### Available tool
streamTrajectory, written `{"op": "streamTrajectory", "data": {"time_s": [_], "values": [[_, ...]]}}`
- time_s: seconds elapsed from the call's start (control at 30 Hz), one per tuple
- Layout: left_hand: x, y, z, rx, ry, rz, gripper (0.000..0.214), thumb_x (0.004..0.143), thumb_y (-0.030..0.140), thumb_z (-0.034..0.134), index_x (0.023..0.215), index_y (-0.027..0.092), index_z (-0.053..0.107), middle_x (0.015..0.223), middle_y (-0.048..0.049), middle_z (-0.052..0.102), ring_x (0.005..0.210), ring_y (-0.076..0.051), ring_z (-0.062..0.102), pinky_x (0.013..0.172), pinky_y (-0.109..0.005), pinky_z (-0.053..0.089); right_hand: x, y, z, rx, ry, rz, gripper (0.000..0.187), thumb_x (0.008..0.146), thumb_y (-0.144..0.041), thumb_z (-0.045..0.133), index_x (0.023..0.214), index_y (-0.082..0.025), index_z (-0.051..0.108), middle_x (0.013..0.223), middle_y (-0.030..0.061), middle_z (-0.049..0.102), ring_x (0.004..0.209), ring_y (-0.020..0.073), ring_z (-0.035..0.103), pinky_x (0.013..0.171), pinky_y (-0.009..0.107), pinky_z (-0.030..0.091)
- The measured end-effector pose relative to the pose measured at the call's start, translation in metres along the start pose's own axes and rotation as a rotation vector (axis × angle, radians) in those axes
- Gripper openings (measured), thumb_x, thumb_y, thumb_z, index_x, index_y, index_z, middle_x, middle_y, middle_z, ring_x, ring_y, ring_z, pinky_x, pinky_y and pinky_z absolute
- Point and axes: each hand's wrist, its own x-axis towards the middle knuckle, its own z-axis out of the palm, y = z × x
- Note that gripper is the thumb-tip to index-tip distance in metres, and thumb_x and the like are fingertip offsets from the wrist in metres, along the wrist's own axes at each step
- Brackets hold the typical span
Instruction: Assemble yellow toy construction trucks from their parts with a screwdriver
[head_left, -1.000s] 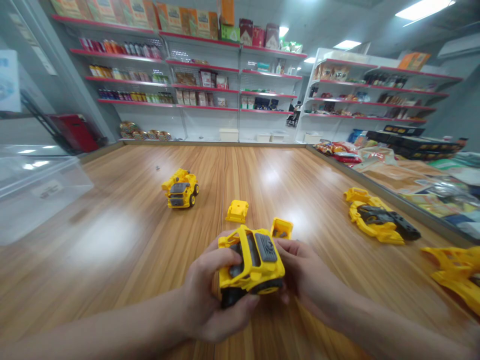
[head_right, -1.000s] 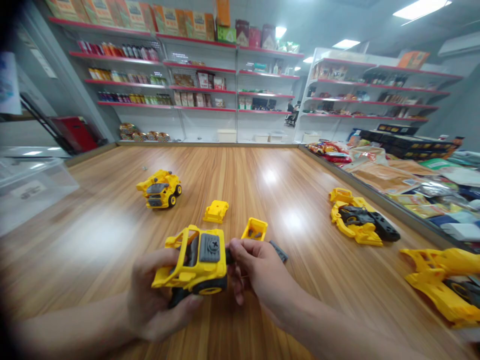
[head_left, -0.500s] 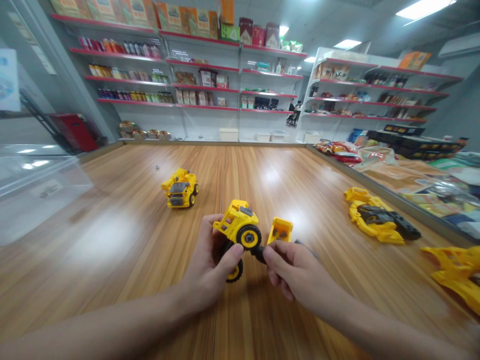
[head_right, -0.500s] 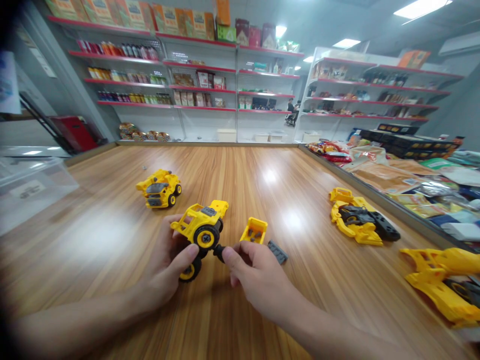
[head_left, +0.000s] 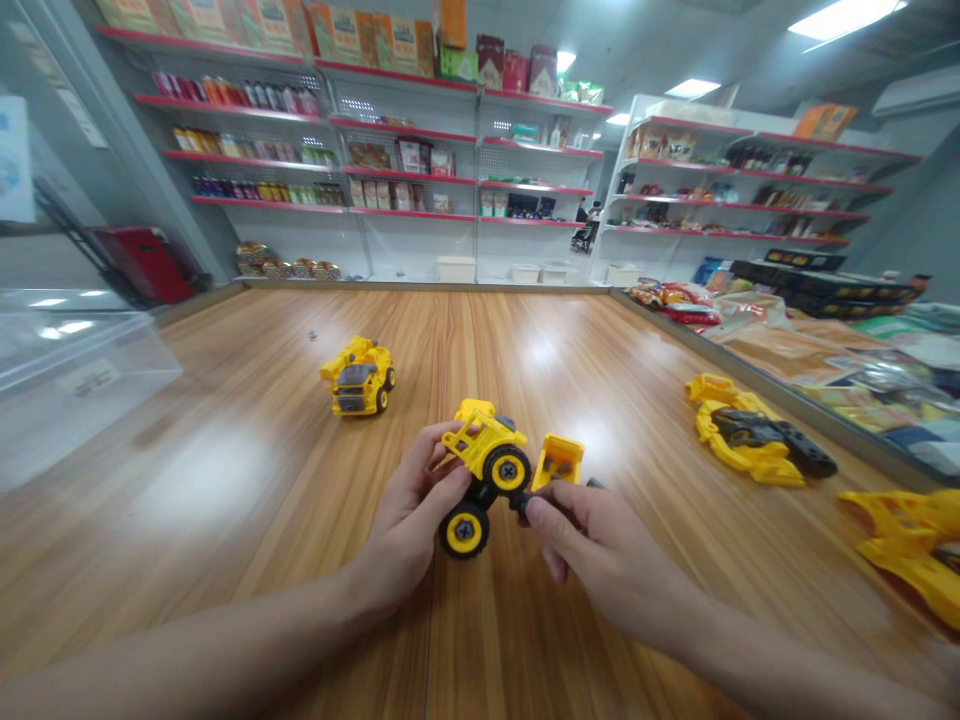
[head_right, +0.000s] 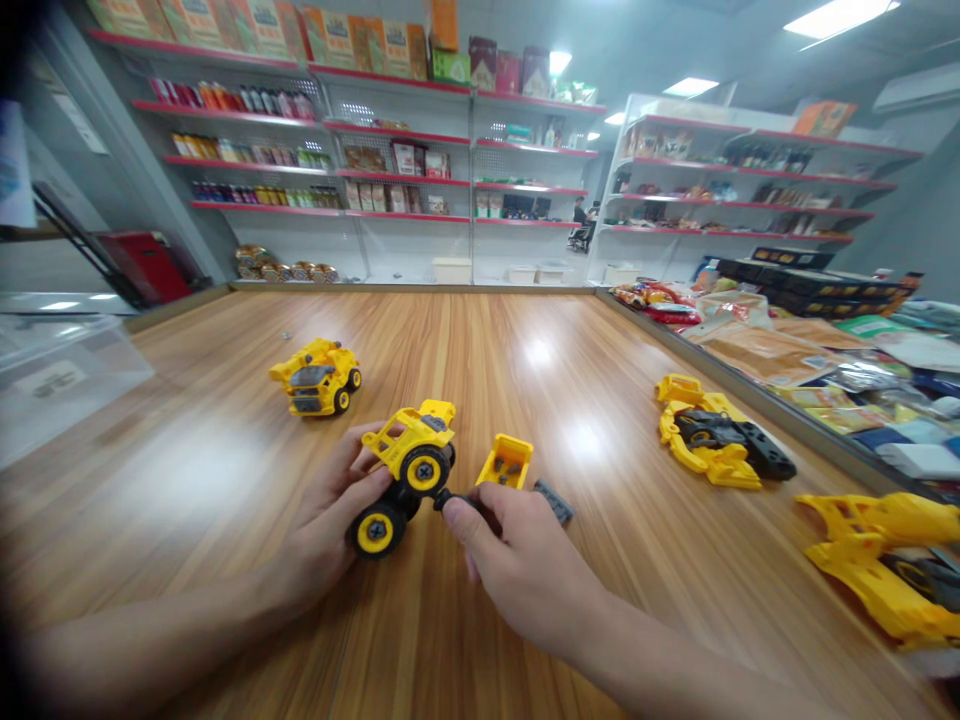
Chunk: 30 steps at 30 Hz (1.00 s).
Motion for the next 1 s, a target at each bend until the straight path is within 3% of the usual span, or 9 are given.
{"op": "streamTrajectory", "data": {"time_s": [0.13,0.23,0.33,0.47,0.63,0.8,1.0], "values": [[0.004,-0.001,0.0,-0.024,0.025,-0.033,0.034,0.092,0.027,0.06,0.126,0.023,0.053,0.119,-0.0069,0.064,0.105,-0.02,0.064,0.088,-0.028,0.05,0.002,0.003,-0.001,-0.045,0.055,-0.018,0.042,0.1,-0.047,0.041,0.071,-0.019,0.052,0.06,-0.0012,0.056,0.056,0.012,0.052,0.054,0.025,0.036],[0.007,0.0,0.001,-0.082,0.099,-0.091,0.048,0.086,0.024,0.068,0.129,0.025,0.046,0.105,-0.0044,0.067,0.097,-0.019,0.067,0.082,-0.03,0.052,0.002,0.007,-0.001,-0.124,0.109,-0.049,0.036,0.099,-0.045,0.044,0.076,-0.019,0.054,0.065,-0.0006,0.056,0.058,0.0132,0.052,0.054,0.026,0.034],[0.01,0.0,0.001,-0.167,0.174,-0.182,0.044,0.08,0.021,0.075,0.118,0.02,0.053,0.089,-0.0007,0.067,0.082,-0.016,0.067,0.076,-0.028,0.053,0.002,0.009,-0.001,-0.168,0.128,-0.054,0.032,0.098,-0.044,0.047,0.081,-0.019,0.057,0.068,0.0002,0.058,0.06,0.0143,0.052,0.053,0.027,0.032],[0.015,-0.002,-0.001,-0.237,0.141,-0.296,0.02,0.078,0.023,0.077,0.09,0.011,0.065,0.082,-0.0043,0.07,0.071,-0.013,0.066,0.066,-0.023,0.051,0.003,0.007,-0.003,-0.197,0.164,-0.084,0.025,0.095,-0.041,0.054,0.085,-0.019,0.061,0.07,0.0007,0.059,0.059,0.0142,0.05,0.053,0.027,0.03],[0.013,-0.002,-0.005,-0.111,0.13,-0.216,0.016,0.079,0.026,0.076,0.088,0.014,0.071,0.084,-0.0054,0.074,0.072,-0.015,0.067,0.063,-0.022,0.05,0.002,0.004,-0.005,-0.206,0.159,-0.113,0.028,0.096,-0.041,0.052,0.079,-0.019,0.059,0.064,-0.0003,0.054,0.055,0.0132,0.046,0.052,0.027,0.028],[0.006,0.003,-0.007,0.051,-0.027,-0.057,0.025,0.081,0.026,0.074,0.104,0.016,0.068,0.102,-0.0088,0.072,0.091,-0.02,0.066,0.072,-0.025,0.053,0.0,0.001,-0.005,-0.202,0.154,-0.107,0.033,0.098,-0.042,0.047,0.075,-0.02,0.054,0.06,-0.0014,0.051,0.053,0.0125,0.044,0.051,0.028,0.027],[0.005,0.004,-0.007,0.058,-0.058,-0.068,0.027,0.08,0.02,0.074,0.106,0.017,0.065,0.102,-0.0087,0.069,0.092,-0.02,0.064,0.07,-0.024,0.053,0.0,0.002,-0.002,-0.106,0.131,-0.066,0.041,0.099,-0.046,0.042,0.07,-0.019,0.052,0.058,-0.0013,0.051,0.053,0.012,0.047,0.05,0.026,0.03]]}}
